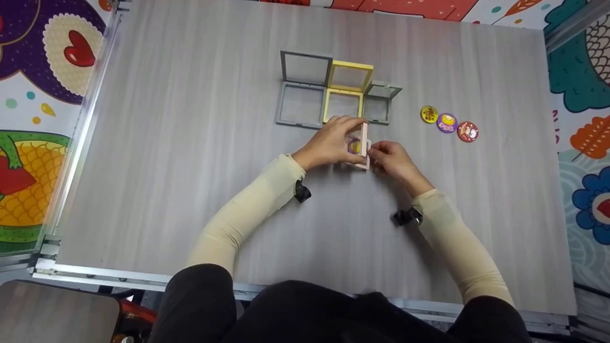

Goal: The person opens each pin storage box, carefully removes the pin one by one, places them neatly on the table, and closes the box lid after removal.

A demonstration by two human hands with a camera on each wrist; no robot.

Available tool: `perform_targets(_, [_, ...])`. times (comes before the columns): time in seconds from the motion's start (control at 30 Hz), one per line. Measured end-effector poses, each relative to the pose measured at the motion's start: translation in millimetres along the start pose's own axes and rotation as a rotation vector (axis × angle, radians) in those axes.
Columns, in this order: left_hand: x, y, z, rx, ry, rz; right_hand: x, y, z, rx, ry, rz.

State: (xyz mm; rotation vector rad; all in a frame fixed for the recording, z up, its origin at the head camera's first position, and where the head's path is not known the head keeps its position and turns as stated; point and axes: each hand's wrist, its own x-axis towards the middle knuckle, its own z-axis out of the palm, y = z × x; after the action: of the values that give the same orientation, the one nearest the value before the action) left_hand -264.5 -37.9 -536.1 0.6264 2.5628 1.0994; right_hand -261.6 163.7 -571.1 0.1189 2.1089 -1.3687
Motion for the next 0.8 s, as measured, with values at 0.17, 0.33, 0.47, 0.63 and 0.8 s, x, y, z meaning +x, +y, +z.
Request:
perform_targets(0.17, [-1.3,-1.1,-1.2,-0.027,0.008,0.002,0.0,0.5,0.8,-0.034,0.018,-0.01])
perform_targets(0.33, [-2.8,-2.6,-0.2,-0.026,0.023,0.013,-1.0,4.6,2.1,-0.075,0.047,-0.059])
perform_targets(0.47, [-3.5,-2.9,-0.7,-0.05,0.042,0.017,-2.0,6.6,3.4,-0.046,0.069,-0.081])
perform_targets(0.63, [-3.6,-5.6,-0.2,-0.08,0.064,0.013,-5.8,6.6,6.8,-0.037,0.161,-0.173])
perform_targets(0.8, [-3.3,-6.8,1.2,-0.09,0.074,0.015,-8.7,7.7,11.1,-0.275,0.237,-0.349])
